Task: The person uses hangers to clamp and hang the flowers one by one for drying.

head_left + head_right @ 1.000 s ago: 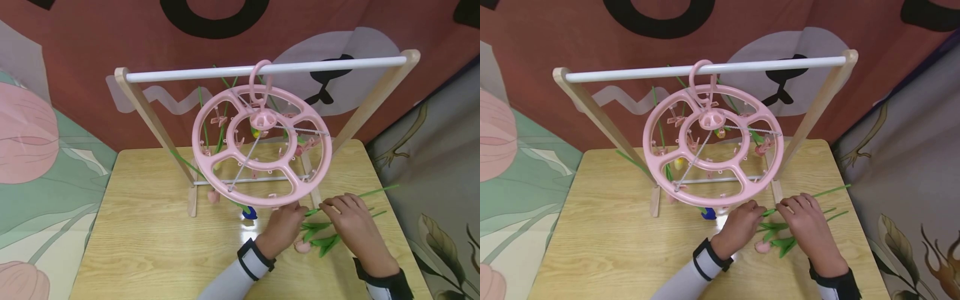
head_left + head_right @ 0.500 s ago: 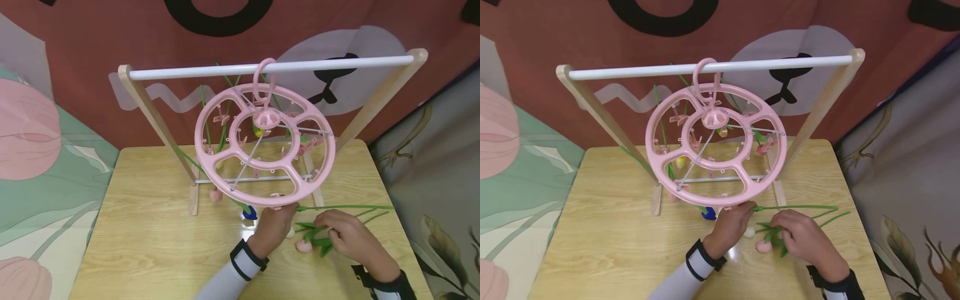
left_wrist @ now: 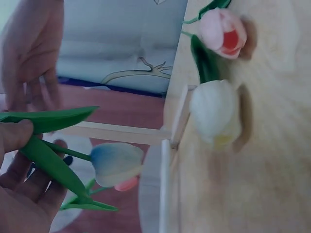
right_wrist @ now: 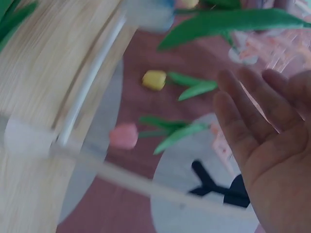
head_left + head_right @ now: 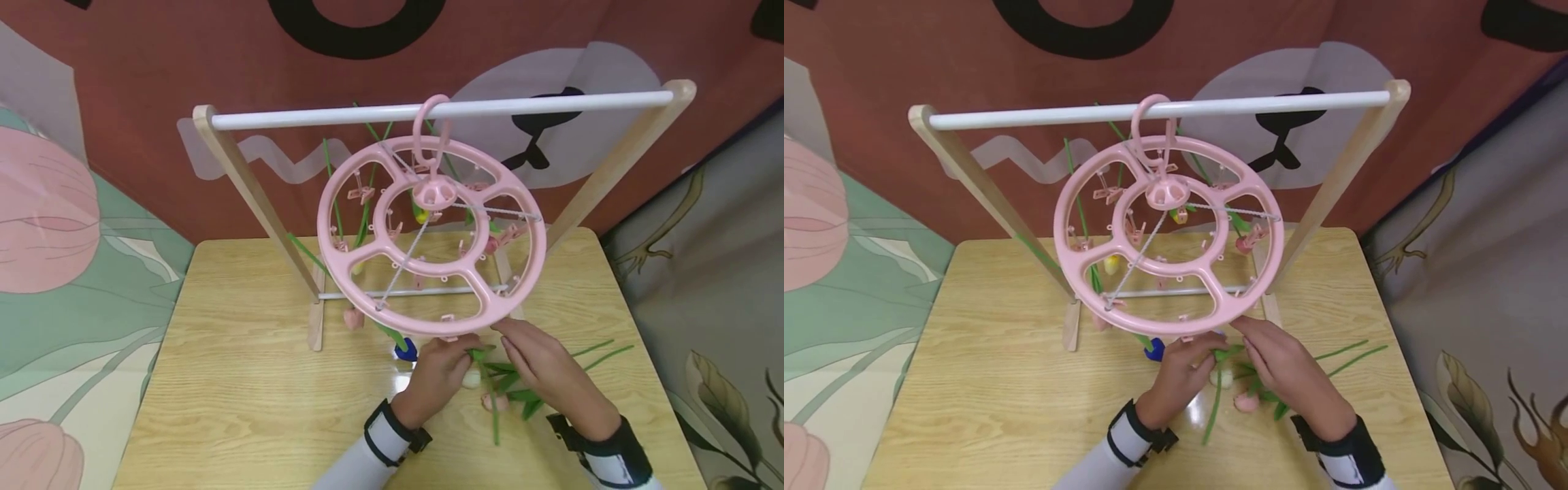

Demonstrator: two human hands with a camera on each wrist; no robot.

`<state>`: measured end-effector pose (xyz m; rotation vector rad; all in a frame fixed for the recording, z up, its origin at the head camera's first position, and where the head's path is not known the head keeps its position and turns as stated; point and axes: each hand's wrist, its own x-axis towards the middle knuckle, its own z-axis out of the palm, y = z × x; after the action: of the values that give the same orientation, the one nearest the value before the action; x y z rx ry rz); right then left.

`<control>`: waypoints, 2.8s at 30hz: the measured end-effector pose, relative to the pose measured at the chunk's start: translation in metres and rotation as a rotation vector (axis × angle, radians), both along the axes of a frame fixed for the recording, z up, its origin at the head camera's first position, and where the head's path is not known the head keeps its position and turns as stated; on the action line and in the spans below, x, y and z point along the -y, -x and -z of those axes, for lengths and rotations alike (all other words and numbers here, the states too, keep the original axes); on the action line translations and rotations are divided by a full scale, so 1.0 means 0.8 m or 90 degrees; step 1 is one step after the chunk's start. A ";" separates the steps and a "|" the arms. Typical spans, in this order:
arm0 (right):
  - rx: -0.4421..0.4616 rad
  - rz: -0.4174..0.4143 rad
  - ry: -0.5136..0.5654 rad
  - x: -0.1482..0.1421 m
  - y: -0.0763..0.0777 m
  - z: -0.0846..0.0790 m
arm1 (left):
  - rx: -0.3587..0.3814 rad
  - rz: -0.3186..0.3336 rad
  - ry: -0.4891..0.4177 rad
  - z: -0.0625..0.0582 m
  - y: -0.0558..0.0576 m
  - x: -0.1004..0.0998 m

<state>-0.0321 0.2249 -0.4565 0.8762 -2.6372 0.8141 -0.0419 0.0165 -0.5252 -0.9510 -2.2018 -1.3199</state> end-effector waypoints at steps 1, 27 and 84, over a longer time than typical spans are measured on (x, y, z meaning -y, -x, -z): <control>-0.003 -0.012 0.011 0.005 0.001 0.000 | 0.000 -0.002 -0.018 0.003 0.000 0.001; -0.042 -0.090 0.210 0.086 0.028 -0.022 | 0.251 0.044 -0.293 0.036 -0.003 0.017; 0.064 -0.113 0.498 0.093 0.032 0.005 | 0.251 0.002 -0.318 0.016 0.016 0.018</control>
<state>-0.0577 0.1506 -0.4605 0.8397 -2.0164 1.7886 -0.0545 0.0018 -0.5382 -0.5368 -1.9584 -2.0696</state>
